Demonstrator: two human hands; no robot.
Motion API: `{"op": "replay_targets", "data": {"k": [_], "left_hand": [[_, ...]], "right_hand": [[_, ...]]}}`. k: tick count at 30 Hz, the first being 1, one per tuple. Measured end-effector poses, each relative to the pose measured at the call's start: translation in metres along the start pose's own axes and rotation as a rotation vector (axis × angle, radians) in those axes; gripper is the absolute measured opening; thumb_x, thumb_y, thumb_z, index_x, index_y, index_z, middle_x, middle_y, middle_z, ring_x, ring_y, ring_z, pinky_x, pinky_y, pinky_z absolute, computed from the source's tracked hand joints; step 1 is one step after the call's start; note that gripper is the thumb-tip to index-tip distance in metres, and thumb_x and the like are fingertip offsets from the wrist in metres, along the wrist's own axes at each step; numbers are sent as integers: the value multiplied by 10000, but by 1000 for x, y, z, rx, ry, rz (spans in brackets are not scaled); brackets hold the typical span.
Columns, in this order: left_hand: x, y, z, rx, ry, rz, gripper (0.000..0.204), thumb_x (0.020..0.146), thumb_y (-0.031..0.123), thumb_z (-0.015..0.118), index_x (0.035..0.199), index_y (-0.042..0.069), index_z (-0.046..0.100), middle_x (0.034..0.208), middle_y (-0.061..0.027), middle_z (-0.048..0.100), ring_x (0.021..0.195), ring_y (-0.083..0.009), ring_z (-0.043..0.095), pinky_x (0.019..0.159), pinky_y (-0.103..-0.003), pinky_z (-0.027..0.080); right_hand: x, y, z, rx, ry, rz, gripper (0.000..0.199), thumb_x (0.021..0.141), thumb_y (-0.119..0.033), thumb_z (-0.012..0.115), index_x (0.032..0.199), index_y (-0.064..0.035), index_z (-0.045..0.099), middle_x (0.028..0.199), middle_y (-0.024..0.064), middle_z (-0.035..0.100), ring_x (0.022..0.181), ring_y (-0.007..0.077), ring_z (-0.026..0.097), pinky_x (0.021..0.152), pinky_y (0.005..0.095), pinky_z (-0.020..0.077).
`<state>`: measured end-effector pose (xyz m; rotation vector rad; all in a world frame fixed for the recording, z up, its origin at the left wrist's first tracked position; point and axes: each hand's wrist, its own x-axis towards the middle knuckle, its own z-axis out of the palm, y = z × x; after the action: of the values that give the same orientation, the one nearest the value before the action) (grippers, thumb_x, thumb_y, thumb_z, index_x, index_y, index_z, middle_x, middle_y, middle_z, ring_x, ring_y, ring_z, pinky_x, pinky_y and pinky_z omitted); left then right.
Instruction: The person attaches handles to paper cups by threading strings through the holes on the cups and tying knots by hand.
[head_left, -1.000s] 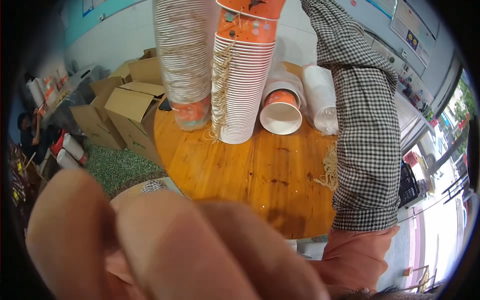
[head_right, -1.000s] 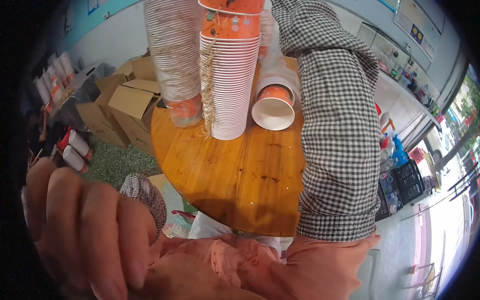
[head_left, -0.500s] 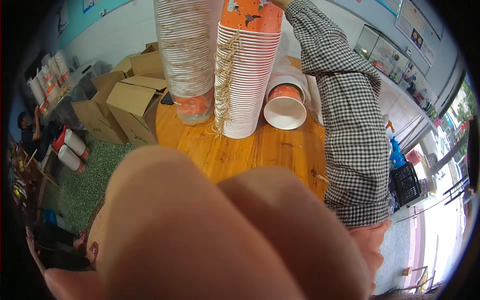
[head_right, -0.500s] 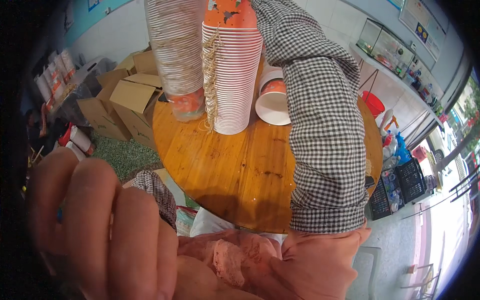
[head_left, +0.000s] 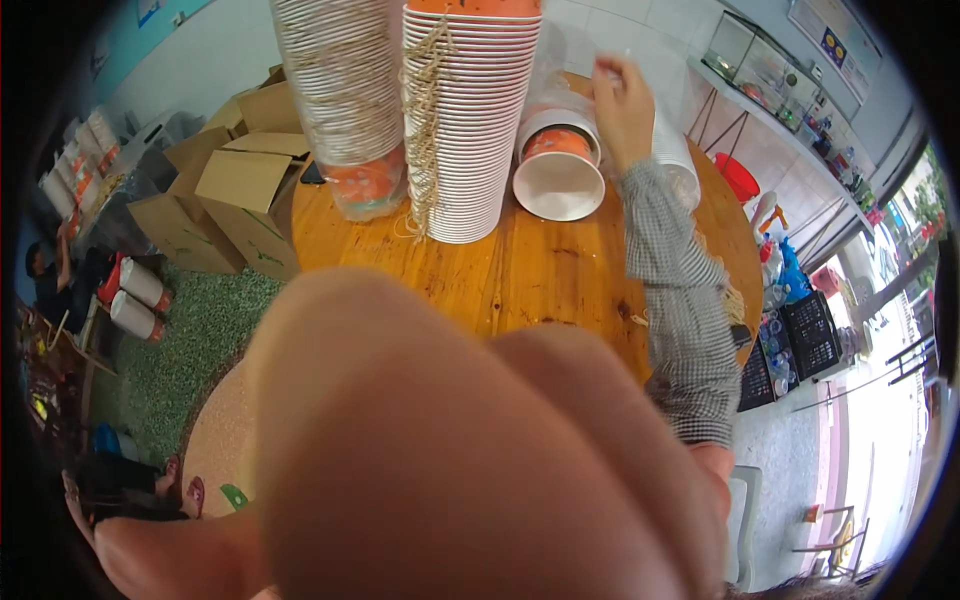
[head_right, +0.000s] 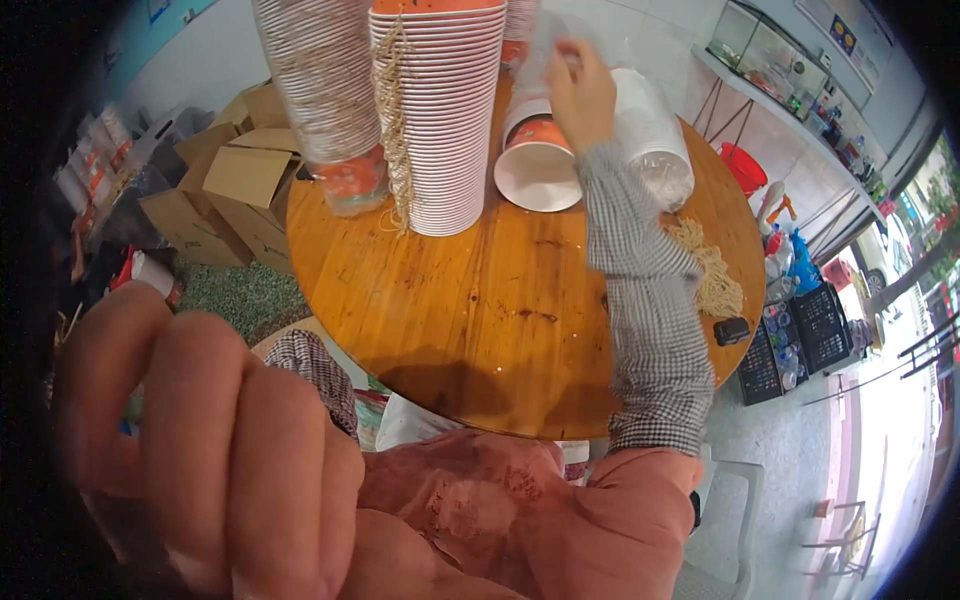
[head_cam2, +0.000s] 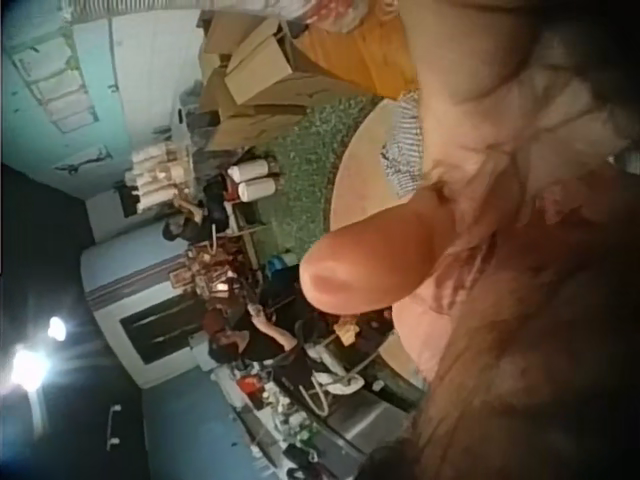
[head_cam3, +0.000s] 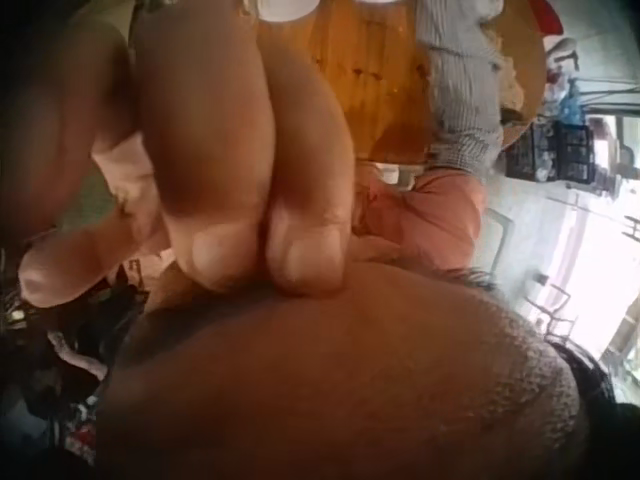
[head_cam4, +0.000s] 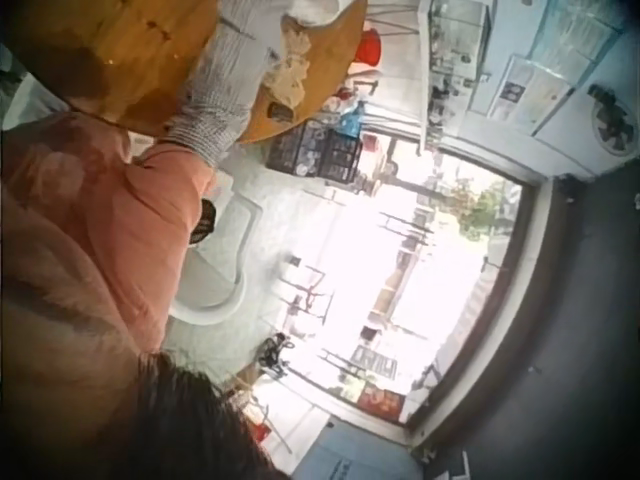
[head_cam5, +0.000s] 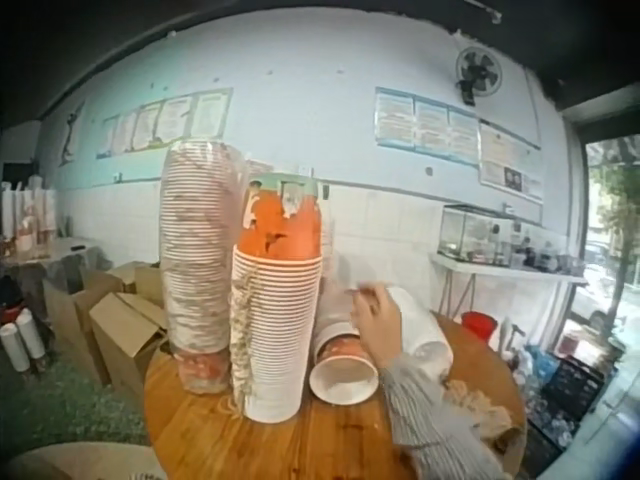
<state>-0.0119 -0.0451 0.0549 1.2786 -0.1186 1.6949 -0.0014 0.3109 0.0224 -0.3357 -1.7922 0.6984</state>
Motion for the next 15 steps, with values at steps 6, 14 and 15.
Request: {"op": "replay_targets", "data": {"k": [6, 14, 15], "left_hand": [[13, -33, -4, -50, 67, 31, 284, 986, 332, 494, 1078, 77, 578, 874, -129, 559, 767, -239, 560, 562, -314, 502], [30, -82, -36, -100, 191, 44, 328, 983, 358, 497, 1041, 47, 585, 812, -130, 555, 677, -210, 566, 488, -302, 480], [34, -88, -25, -78, 201, 59, 334, 983, 361, 497, 1036, 44, 585, 804, -131, 554, 666, -207, 567, 479, -300, 477]], "right_hand": [[-125, 163, -38, 138, 87, 445, 201, 929, -108, 564, 1096, 3, 581, 946, 103, 640, 737, 145, 644, 567, 258, 547], [-173, 248, -40, 81, 181, 599, 241, 901, -115, 606, 1110, 1, 579, 952, 102, 648, 744, 150, 640, 577, 268, 547], [-167, 251, -27, 87, 167, 564, 259, 885, -117, 627, 1109, 4, 581, 950, 106, 654, 757, 163, 645, 614, 280, 546]]}}
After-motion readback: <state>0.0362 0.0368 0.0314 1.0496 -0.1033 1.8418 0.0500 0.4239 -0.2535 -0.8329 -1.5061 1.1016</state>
